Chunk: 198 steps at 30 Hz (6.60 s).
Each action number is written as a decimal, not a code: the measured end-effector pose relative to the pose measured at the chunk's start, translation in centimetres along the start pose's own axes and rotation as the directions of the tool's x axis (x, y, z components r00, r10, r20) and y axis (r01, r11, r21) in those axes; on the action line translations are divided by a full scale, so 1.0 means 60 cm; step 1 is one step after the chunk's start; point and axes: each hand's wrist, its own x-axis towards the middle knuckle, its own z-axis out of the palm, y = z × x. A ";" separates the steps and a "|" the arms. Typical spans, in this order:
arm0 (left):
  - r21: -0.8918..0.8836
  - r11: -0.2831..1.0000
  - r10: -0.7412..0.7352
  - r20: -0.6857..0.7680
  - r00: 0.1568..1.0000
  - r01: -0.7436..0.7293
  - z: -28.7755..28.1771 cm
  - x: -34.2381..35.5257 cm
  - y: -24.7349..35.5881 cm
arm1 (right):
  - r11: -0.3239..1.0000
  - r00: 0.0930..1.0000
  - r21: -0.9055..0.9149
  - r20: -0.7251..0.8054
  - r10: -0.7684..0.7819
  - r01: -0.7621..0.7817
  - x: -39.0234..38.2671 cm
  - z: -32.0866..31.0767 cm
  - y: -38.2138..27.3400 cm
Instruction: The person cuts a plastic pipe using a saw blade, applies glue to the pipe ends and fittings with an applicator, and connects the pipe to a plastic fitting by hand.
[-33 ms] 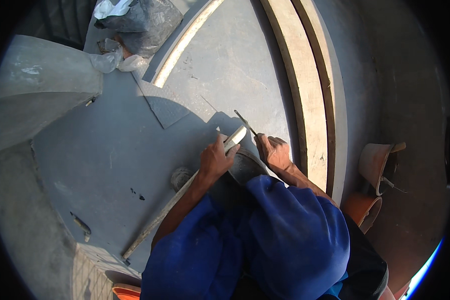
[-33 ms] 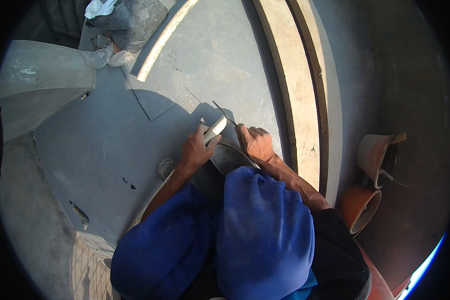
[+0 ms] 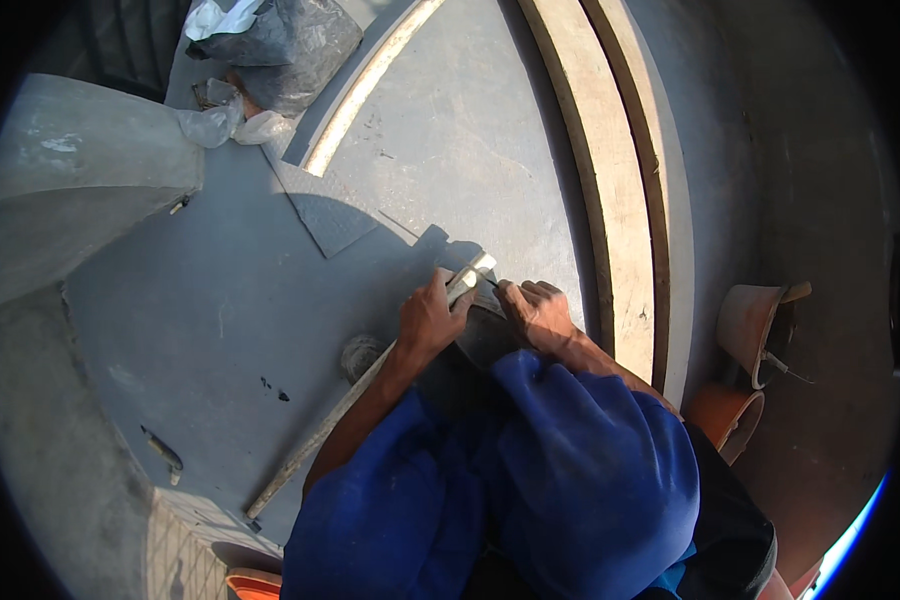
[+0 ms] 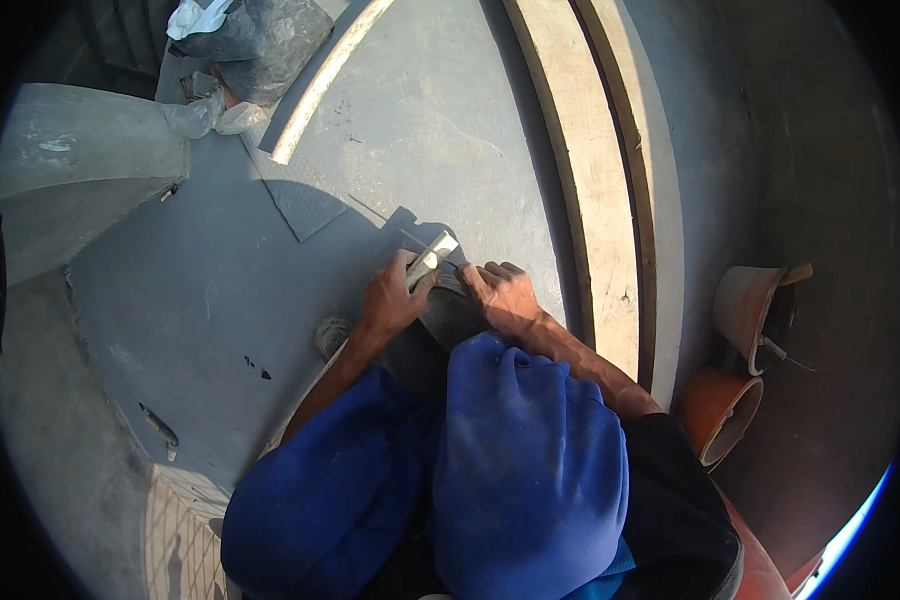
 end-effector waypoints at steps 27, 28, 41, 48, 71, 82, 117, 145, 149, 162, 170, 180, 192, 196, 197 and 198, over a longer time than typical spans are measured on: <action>-0.053 0.995 0.083 -0.105 0.991 -0.089 -0.006 -0.005 0.010 | 0.888 0.888 -0.134 0.080 0.452 -0.440 0.026 -0.008 0.040; -0.037 0.997 0.062 -0.086 0.994 -0.065 -0.007 -0.008 0.014 | 0.920 0.922 -0.096 0.036 0.385 -0.380 0.024 -0.015 0.032; -0.030 0.995 0.092 -0.194 0.977 -0.100 0.014 -0.017 0.009 | 0.959 0.941 -0.145 0.205 0.269 -0.243 0.012 -0.005 0.016; 0.004 0.997 0.071 -0.227 0.971 -0.072 0.025 -0.024 0.016 | 0.972 0.933 -0.160 0.291 0.213 -0.172 0.001 -0.017 0.000; -0.087 0.996 -0.027 -0.293 0.956 0.002 0.033 -0.029 0.030 | 0.891 0.820 -0.169 0.350 0.454 -0.421 0.033 -0.032 -0.007; -0.106 0.986 0.091 -0.323 0.942 -0.132 0.039 -0.036 0.022 | 0.998 0.996 -0.015 0.071 0.062 -0.061 0.001 0.005 0.010; -0.035 0.995 0.089 -0.175 0.981 -0.096 0.024 -0.023 0.013 | 0.957 0.957 -0.020 0.022 0.289 -0.289 0.005 0.022 0.019; -0.289 0.955 -0.026 0.151 0.988 0.069 0.012 0.018 -0.024 | 0.980 0.982 0.084 -0.024 0.185 -0.183 0.004 0.057 0.000; -0.290 0.956 -0.012 0.148 0.989 0.055 0.009 0.018 -0.019 | 0.850 0.845 0.031 0.132 0.518 -0.526 0.015 0.042 -0.003; -0.291 0.954 -0.024 0.153 0.988 0.068 0.005 0.013 -0.016 | 0.882 0.795 -0.084 0.401 0.456 -0.463 0.032 0.028 0.010; -0.341 0.938 0.006 0.176 0.984 0.055 0.006 0.017 -0.022 | 0.854 0.805 -0.090 0.294 0.515 -0.513 0.035 0.016 0.010; -0.293 0.956 0.071 0.138 0.988 -0.028 0.002 0.012 -0.017 | 0.966 0.906 -0.062 0.336 0.259 -0.253 -0.003 0.044 0.003; -0.442 0.893 0.048 0.284 0.958 0.087 0.002 0.022 -0.036 | 0.930 0.930 -0.002 0.034 0.367 -0.367 0.017 0.028 0.020; -0.525 0.840 0.031 0.297 0.954 0.137 -0.001 0.024 -0.023 | 0.999 0.999 0.037 -0.043 0.013 -0.011 0.004 0.043 -0.005; -0.513 0.848 0.030 0.296 0.955 0.132 -0.003 0.025 -0.020 | 0.999 0.999 0.038 -0.044 0.017 -0.016 0.010 0.036 -0.007; -0.501 0.856 0.030 0.295 0.955 0.128 -0.005 0.024 -0.019 | 0.956 0.952 -0.005 0.084 0.294 -0.295 0.019 0.024 -0.003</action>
